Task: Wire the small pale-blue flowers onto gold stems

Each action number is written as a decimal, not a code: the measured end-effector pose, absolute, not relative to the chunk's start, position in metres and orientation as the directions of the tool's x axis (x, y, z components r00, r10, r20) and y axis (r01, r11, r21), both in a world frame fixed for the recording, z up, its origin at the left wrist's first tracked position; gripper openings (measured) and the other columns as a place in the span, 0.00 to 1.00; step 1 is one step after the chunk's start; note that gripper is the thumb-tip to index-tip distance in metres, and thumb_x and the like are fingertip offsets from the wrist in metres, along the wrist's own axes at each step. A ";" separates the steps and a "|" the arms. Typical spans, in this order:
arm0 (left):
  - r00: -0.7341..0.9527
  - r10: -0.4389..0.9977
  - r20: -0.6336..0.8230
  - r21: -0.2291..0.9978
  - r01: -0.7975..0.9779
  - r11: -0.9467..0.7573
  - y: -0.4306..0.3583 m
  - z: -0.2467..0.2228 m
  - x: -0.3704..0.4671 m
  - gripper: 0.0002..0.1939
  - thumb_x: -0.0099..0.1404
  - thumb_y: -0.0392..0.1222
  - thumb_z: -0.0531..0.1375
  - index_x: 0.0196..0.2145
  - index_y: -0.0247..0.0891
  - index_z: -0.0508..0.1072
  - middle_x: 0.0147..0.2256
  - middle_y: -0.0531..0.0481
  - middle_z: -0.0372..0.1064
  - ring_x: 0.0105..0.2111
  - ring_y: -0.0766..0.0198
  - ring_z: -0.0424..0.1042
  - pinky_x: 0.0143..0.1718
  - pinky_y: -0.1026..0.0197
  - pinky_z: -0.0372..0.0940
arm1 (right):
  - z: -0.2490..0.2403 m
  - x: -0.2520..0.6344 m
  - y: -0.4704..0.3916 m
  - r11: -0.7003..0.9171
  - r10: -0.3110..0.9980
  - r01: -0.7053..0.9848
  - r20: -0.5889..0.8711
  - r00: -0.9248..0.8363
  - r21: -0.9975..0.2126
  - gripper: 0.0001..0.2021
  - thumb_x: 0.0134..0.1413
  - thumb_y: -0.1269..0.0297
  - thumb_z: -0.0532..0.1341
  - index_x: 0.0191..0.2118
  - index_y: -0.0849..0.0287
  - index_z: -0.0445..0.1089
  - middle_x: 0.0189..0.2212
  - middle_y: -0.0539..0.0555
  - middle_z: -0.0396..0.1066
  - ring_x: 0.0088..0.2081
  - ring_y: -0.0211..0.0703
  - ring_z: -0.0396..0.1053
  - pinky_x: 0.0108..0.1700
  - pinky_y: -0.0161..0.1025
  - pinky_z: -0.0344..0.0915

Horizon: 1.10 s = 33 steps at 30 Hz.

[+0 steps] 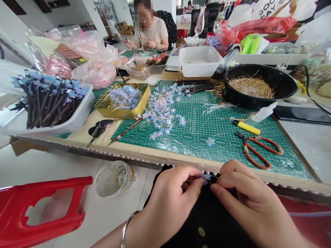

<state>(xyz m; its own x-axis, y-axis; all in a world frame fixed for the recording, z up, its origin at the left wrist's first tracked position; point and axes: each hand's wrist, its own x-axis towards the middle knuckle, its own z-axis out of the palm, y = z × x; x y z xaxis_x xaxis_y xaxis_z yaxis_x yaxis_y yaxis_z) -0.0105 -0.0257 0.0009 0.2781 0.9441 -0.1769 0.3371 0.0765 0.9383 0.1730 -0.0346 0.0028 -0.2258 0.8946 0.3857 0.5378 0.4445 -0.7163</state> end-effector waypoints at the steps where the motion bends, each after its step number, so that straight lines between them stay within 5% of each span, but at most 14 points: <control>1: 0.263 0.947 -0.185 0.934 0.347 0.086 -0.026 0.001 -0.010 0.09 0.68 0.45 0.61 0.40 0.40 0.78 0.36 0.49 0.79 0.35 0.61 0.76 0.39 0.61 0.69 | 0.004 0.172 -0.034 0.460 0.886 0.546 0.404 -0.229 -0.700 0.10 0.58 0.72 0.61 0.27 0.54 0.68 0.24 0.48 0.65 0.25 0.37 0.67 0.24 0.32 0.67; 13: 0.375 0.813 -0.446 0.840 -0.139 0.525 -0.019 0.000 -0.011 0.13 0.58 0.42 0.71 0.36 0.36 0.73 0.27 0.54 0.75 0.28 0.67 0.75 0.31 0.67 0.70 | 0.007 0.171 -0.035 0.543 0.828 0.608 0.488 -0.276 -0.579 0.09 0.58 0.73 0.60 0.29 0.54 0.67 0.24 0.49 0.65 0.24 0.36 0.67 0.24 0.33 0.67; 33: 0.339 0.841 -0.422 0.885 -0.048 0.463 -0.020 0.003 -0.008 0.09 0.58 0.39 0.70 0.35 0.38 0.75 0.26 0.56 0.74 0.28 0.68 0.74 0.30 0.67 0.69 | 0.009 0.172 -0.037 0.519 0.850 0.600 0.440 -0.290 -0.608 0.09 0.59 0.72 0.60 0.29 0.54 0.66 0.25 0.48 0.64 0.26 0.35 0.65 0.26 0.33 0.65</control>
